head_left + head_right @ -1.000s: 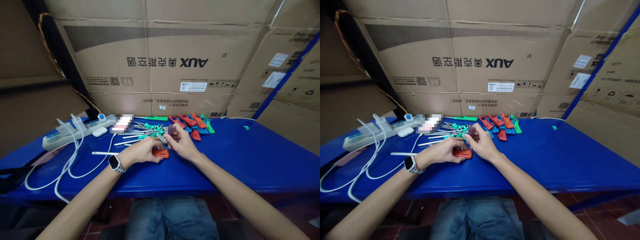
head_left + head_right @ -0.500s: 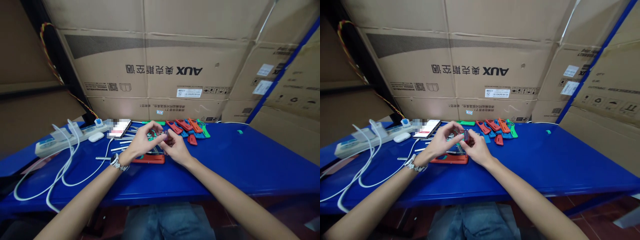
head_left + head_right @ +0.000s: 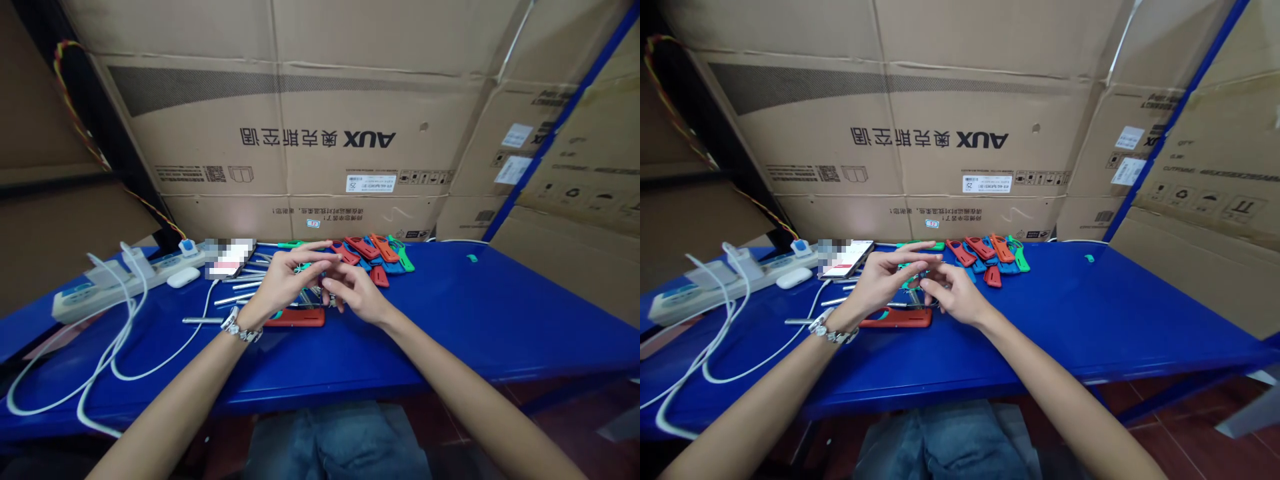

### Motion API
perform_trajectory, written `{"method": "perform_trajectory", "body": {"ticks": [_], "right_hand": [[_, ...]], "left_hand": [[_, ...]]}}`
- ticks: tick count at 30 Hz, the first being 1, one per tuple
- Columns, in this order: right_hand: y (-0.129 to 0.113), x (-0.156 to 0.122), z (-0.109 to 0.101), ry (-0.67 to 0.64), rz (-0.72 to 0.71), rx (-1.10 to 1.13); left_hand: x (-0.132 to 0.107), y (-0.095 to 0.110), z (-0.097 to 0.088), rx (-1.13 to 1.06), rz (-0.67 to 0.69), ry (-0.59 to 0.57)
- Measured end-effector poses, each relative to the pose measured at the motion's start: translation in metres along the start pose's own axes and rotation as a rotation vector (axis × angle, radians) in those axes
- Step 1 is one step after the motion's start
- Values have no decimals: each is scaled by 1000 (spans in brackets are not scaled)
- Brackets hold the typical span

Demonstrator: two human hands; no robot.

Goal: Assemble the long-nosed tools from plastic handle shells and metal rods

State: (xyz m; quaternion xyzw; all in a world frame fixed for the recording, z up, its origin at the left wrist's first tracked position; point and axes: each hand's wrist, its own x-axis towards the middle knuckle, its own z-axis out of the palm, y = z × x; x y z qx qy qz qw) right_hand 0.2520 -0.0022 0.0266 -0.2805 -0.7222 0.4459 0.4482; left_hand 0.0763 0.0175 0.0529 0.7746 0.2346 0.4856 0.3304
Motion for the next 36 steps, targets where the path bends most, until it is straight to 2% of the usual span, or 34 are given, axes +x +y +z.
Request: {"method": "perform_trajectory", "body": {"ticks": [2,4,9,12,15,20,22,24,27,29,32,36], "right_hand": [[-3,0,-2,-12,3,-30],[-4,2,0,27,3,-33],[9,10,11,215,-17,28],[17,13,17,294,-24,2],[14,10,14,267,-23,-26],[-2,0,-1,-13,36,-63],[-3,1,-2,-2,38,-99],[0,4,1,105,-8,-123],[9,10,10,260,-81,-146],[15,12,14,323,-87,-182],[14,9,12,328,-81,-191],[1,1,3,46,-32,-53]], "left_hand": [[0,2,-2,6,8,-81],[1,4,1,8,21,-89],[6,5,18,8,45,202],[6,3,23,-57,-7,264],[3,2,16,-92,-39,180],[-1,5,0,16,17,-65],[0,5,-1,31,19,-88],[1,3,3,48,11,-5],[3,1,12,120,18,183],[4,2,15,133,29,216],[4,4,10,110,56,76],[2,5,-5,154,135,-113]]}}
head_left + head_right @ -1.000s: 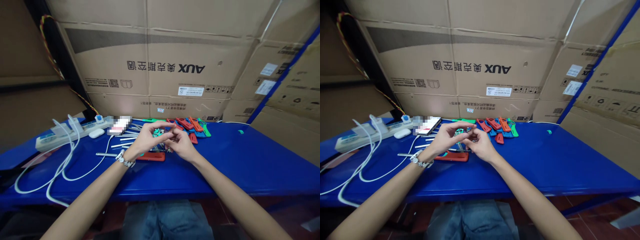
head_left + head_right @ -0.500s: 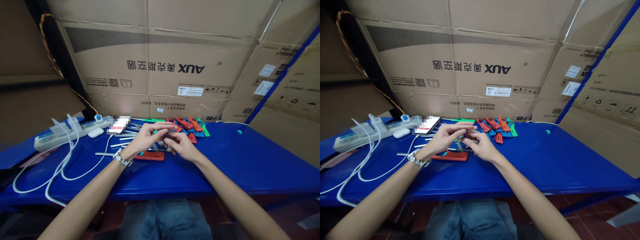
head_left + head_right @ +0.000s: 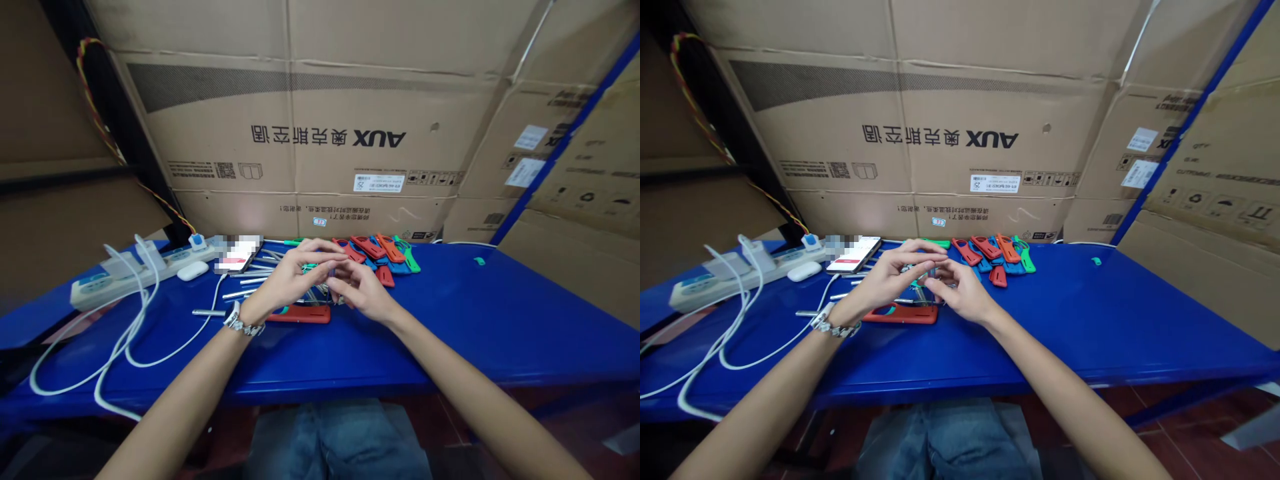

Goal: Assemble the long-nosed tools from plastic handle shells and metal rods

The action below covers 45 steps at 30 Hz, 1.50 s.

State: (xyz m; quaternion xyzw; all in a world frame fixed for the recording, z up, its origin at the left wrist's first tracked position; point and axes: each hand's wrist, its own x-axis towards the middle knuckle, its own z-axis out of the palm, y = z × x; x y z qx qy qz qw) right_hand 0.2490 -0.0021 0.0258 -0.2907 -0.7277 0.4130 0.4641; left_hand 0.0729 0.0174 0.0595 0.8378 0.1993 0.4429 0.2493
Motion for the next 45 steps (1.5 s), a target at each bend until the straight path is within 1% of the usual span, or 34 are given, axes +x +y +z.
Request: {"method": "perform_trajectory", "body": {"ticks": [2,3,4,5,8,10,11,13,14,16,18,20,22,26,28,30,34,35,37,40,41,42,43,45], "right_hand": [[-5,-2,-3,-60,47,20],[-6,-2,-3,-53,64,21],[-5,-2,-2,-26,74,24],[-4,-1,0,9,80,31],[4,3,8,112,84,51],[9,5,12,164,81,42],[10,6,13,179,81,39],[10,5,12,176,78,37],[8,5,10,150,73,39],[1,2,5,56,58,48],[-5,1,-1,-39,53,54],[-9,0,-3,-67,60,43],[-8,3,-2,-10,56,23],[3,9,9,174,-2,-29],[7,10,13,219,-12,-48],[7,9,12,194,-1,-26],[-5,3,4,-16,38,38],[-8,2,1,-50,49,36],[-10,2,-2,-55,69,27],[-5,4,-3,25,105,57],[-1,5,-2,50,111,80],[2,6,-1,63,111,102],[5,7,0,70,104,120],[9,8,2,70,81,133]], "left_hand": [[-1,-1,-3,14,33,-45],[-1,-2,-3,17,37,-51],[-1,-2,-1,21,31,-32],[-1,-1,1,30,18,14],[1,1,9,35,-66,204],[2,2,12,20,-119,258],[2,2,12,12,-136,256],[1,3,10,-6,-152,210],[1,3,8,-14,-152,179],[0,5,1,-10,-140,113],[-1,7,-4,20,-104,76],[0,8,-6,51,-60,63],[0,9,-5,58,-42,87],[2,7,4,-3,-115,203],[2,7,5,-26,-136,219],[2,7,3,-36,-128,186],[0,11,-5,-2,-107,81],[0,11,-7,12,-102,61],[-2,10,-10,17,-84,58],[-10,2,-13,51,-69,128],[-15,-1,-14,91,-75,126],[-20,-5,-15,148,-80,69],[-26,-7,-15,204,-106,-39],[-38,-12,-15,293,-135,-219]]}}
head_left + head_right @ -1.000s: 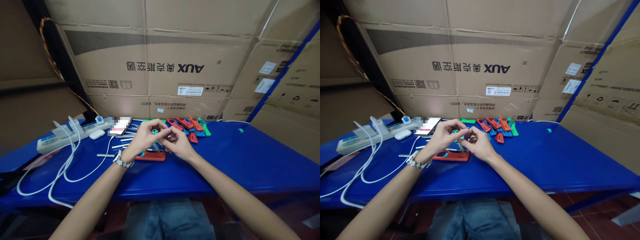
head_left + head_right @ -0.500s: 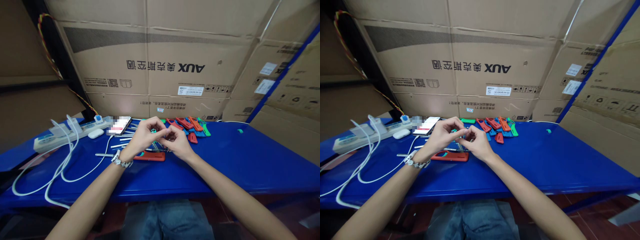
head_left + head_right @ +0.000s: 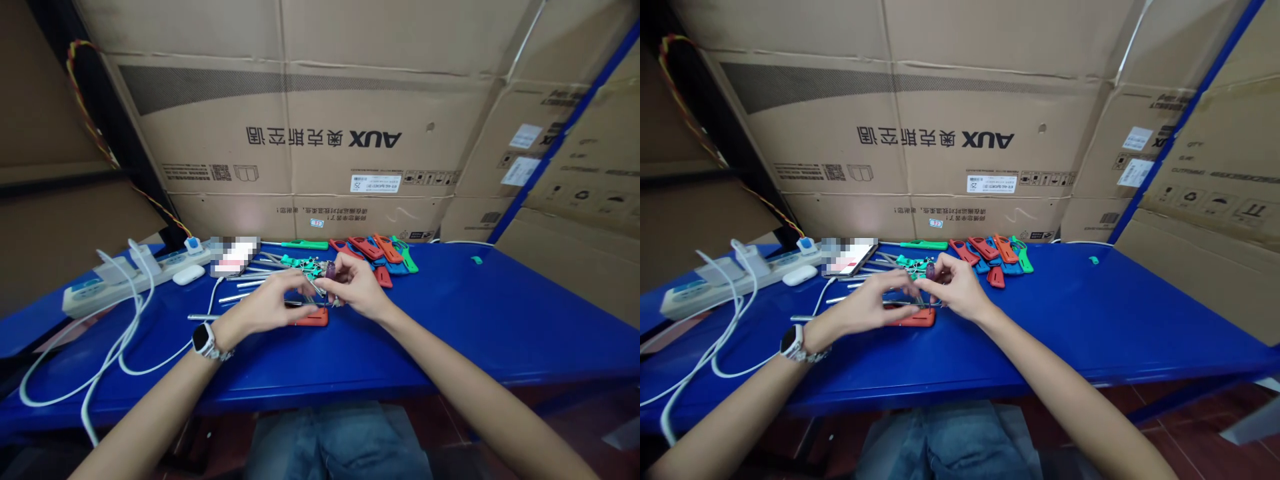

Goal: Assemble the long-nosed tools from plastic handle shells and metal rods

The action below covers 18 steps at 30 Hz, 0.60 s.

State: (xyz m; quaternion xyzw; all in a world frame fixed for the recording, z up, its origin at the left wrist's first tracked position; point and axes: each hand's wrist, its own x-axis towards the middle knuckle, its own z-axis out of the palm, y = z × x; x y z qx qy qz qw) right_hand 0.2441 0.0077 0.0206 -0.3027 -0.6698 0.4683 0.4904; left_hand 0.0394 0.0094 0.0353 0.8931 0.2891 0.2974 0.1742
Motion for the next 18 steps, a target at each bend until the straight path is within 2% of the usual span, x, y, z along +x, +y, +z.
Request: {"method": "perform_trajectory", "body": {"ticks": [2,4,7,9,11,14,18], "right_hand": [[2,0,3,28,-32,-44],[3,-1,5,69,-96,-166],[2,-2,6,109,-277,-423],[0,-4,4,87,-368,-534],[-4,-5,1,21,-360,-550],[-10,-8,-2,-64,-262,-484],[-12,-6,-1,-68,-186,-369]], "left_hand": [[-8,-2,4,77,-28,-123],[-11,-3,8,120,-47,-183],[-12,-4,11,107,-27,-182],[-12,-7,12,86,-16,-170],[-12,-9,12,73,-20,-173],[-13,-12,14,63,-23,-168],[-14,-13,15,61,-39,-165]]}}
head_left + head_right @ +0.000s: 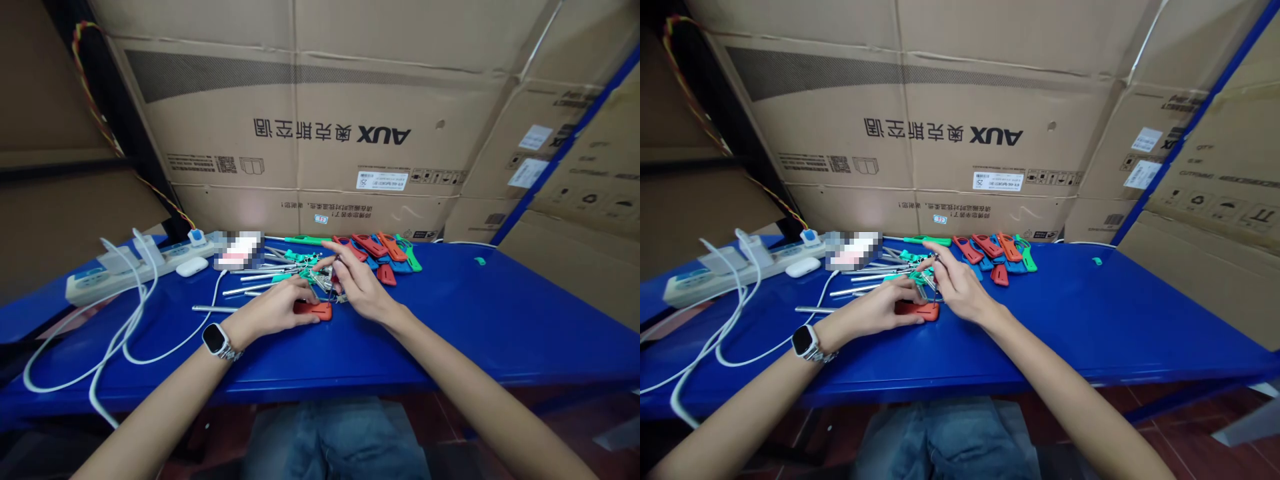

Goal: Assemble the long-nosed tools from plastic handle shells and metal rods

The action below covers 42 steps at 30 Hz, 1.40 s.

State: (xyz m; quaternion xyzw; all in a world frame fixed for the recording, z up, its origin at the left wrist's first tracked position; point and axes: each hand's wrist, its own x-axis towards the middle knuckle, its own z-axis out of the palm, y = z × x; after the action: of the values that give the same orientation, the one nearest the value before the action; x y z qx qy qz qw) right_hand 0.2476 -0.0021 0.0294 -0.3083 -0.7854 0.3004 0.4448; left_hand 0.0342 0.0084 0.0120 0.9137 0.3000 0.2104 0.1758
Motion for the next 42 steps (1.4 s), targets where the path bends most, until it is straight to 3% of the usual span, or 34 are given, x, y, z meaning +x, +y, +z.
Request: {"method": "perform_trajectory", "body": {"ticks": [3,7,9,15,19,30,37,42], "right_hand": [[0,6,6,10,56,172],[0,11,16,153,116,333],[0,10,18,177,124,334],[-2,3,7,47,117,337],[-3,6,1,118,158,333],[0,18,15,265,177,364],[-1,4,16,249,172,361],[1,-6,8,62,118,360]], "left_hand": [[0,0,0,15,-20,-12],[1,1,0,12,7,-7],[1,1,0,10,18,-1],[1,1,0,11,-13,-11],[1,0,0,16,-20,-18],[1,1,1,34,-44,-29],[1,1,1,67,-55,-54],[0,1,1,87,-44,-47]]}}
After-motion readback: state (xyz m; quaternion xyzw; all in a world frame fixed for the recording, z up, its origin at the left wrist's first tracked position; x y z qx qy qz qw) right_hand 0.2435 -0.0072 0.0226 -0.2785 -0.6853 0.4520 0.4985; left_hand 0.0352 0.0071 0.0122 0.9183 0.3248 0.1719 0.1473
